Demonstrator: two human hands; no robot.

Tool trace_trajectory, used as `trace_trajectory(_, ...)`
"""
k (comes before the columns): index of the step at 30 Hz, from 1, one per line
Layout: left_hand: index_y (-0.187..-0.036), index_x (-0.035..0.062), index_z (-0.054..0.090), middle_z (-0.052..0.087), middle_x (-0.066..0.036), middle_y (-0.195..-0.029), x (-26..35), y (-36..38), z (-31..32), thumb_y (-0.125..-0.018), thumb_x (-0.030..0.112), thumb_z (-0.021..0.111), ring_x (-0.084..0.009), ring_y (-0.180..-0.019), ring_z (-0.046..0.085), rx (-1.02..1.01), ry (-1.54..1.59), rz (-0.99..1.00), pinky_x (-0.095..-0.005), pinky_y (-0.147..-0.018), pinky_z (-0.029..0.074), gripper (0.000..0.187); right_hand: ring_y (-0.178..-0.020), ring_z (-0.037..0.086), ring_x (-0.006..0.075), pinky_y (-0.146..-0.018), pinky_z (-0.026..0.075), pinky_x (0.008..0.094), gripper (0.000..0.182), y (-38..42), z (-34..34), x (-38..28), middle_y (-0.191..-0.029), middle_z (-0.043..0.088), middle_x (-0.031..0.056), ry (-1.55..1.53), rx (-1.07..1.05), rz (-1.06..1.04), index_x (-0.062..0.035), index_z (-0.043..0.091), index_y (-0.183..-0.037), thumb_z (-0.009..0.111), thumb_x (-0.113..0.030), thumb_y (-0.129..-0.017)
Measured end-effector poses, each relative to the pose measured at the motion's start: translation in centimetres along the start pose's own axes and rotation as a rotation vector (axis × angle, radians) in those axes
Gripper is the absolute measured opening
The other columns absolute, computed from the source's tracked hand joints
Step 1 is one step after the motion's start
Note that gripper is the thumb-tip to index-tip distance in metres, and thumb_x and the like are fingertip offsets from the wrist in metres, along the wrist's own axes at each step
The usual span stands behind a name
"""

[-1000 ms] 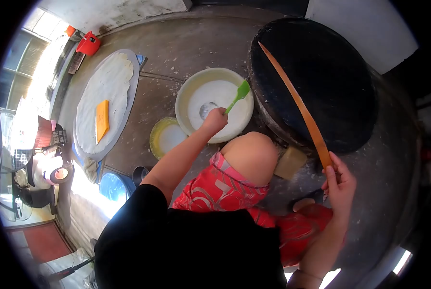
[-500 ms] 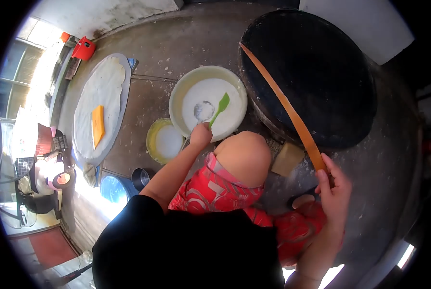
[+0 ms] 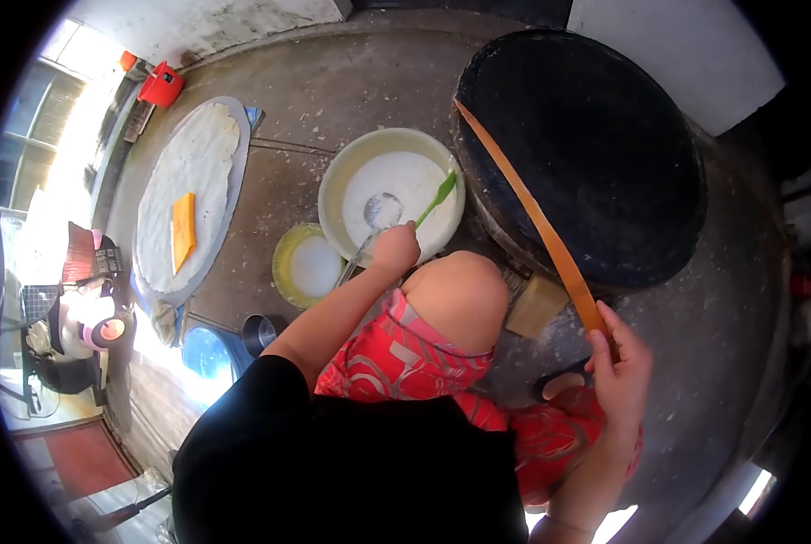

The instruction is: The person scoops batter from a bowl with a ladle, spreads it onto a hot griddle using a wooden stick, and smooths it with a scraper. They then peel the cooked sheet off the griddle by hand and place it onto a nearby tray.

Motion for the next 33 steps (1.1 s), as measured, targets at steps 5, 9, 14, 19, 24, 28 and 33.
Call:
trace_trajectory(5, -0.084, -0.0019, 0.057, 0.06, -0.022, -0.082, 0.6, -1.4, 1.5, -0.072, 0.007, 0.049, -0.0362, -0.076, 0.06, -0.002, -0.007, 0.005, -0.0419, -0.068, 0.048, 0.017, -0.05, 0.044, 0.004, -0.046, 0.038, 0.0172, 0.03, -0.2, 0.1, 0.1, -0.076, 0.058, 0.0043, -0.005, 0.003, -0.015, -0.0035, 0.054, -0.114, 0.051, -0.003, -0.083)
trace_trajectory(9, -0.082, -0.0027, 0.059, 0.06, -0.023, -0.085, 0.7, -3.5, 1.3, -0.072, 0.007, 0.047, -0.0365, -0.08, 0.059, 0.015, 0.092, -0.08, -0.0418, -0.072, 0.047, 0.019, -0.05, 0.044, 0.0042, -0.046, 0.038, 0.0173, 0.031, -0.5, 0.5, 0.0, -0.075, 0.058, 0.0039, 0.002, -0.013, -0.012, -0.0041, 0.054, -0.114, 0.052, -0.003, -0.083)
trace_trajectory(14, -0.084, -0.0065, 0.06, 0.061, -0.023, -0.082, -1.6, -6.0, 2.7, -0.072, 0.009, 0.047, -0.0342, -0.079, 0.06, -0.065, 0.096, -0.163, -0.0398, -0.073, 0.047, 0.024, -0.05, 0.045, 0.0047, -0.046, 0.038, 0.0179, 0.031, -0.8, 0.7, -0.3, -0.075, 0.058, 0.004, 0.023, -0.02, -0.019, -0.0044, 0.054, -0.114, 0.052, -0.002, -0.083)
trace_trajectory(19, -0.081, -0.0059, 0.059, 0.06, -0.018, -0.066, -4.9, -4.9, 2.9, -0.073, 0.009, 0.046, -0.0274, -0.064, 0.062, -0.103, 0.298, -0.292, -0.036, -0.065, 0.048, 0.021, -0.049, 0.045, 0.0049, -0.046, 0.039, 0.0183, 0.031, -0.5, 0.4, 0.1, -0.075, 0.058, 0.0041, 0.017, -0.006, -0.014, -0.0046, 0.054, -0.113, 0.052, -0.002, -0.082)
trace_trajectory(24, -0.082, -0.0013, 0.061, 0.059, -0.019, -0.064, -2.0, -3.1, -0.8, -0.074, 0.008, 0.044, -0.0278, -0.062, 0.061, 0.09, 0.41, -0.113, -0.0363, -0.062, 0.047, 0.021, -0.05, 0.045, 0.0049, -0.046, 0.039, 0.0177, 0.031, -0.5, 0.4, 0.6, -0.076, 0.058, 0.0045, 0.002, -0.01, -0.005, -0.0043, 0.055, -0.113, 0.052, -0.001, -0.082)
trace_trajectory(28, -0.088, 0.0045, 0.062, 0.06, -0.022, -0.086, 1.0, -4.8, -0.9, -0.073, 0.01, 0.044, -0.0343, -0.083, 0.059, 0.07, 0.316, -0.122, -0.0415, -0.074, 0.045, 0.024, -0.051, 0.046, 0.0048, -0.046, 0.039, 0.0176, 0.031, -0.6, 0.5, 0.0, -0.076, 0.058, 0.0044, 0.026, -0.005, -0.013, -0.0043, 0.055, -0.113, 0.052, -0.001, -0.082)
trace_trajectory(33, -0.09, 0.0021, 0.061, 0.06, -0.021, -0.09, 1.9, -5.1, -0.1, -0.072, 0.007, 0.046, -0.0353, -0.086, 0.058, 0.059, 0.191, -0.181, -0.0407, -0.075, 0.046, 0.024, -0.05, 0.046, 0.0048, -0.046, 0.039, 0.0181, 0.031, -0.7, 0.4, 0.2, -0.075, 0.058, 0.0042, -0.021, 0.0, 0.008, -0.0045, 0.055, -0.113, 0.052, -0.002, -0.082)
Point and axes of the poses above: each hand's wrist, its own y-axis away from the middle knuckle, its own z-axis out of the palm, x = y × z, the point moved 8 cm from there along -y, towards the middle knuckle
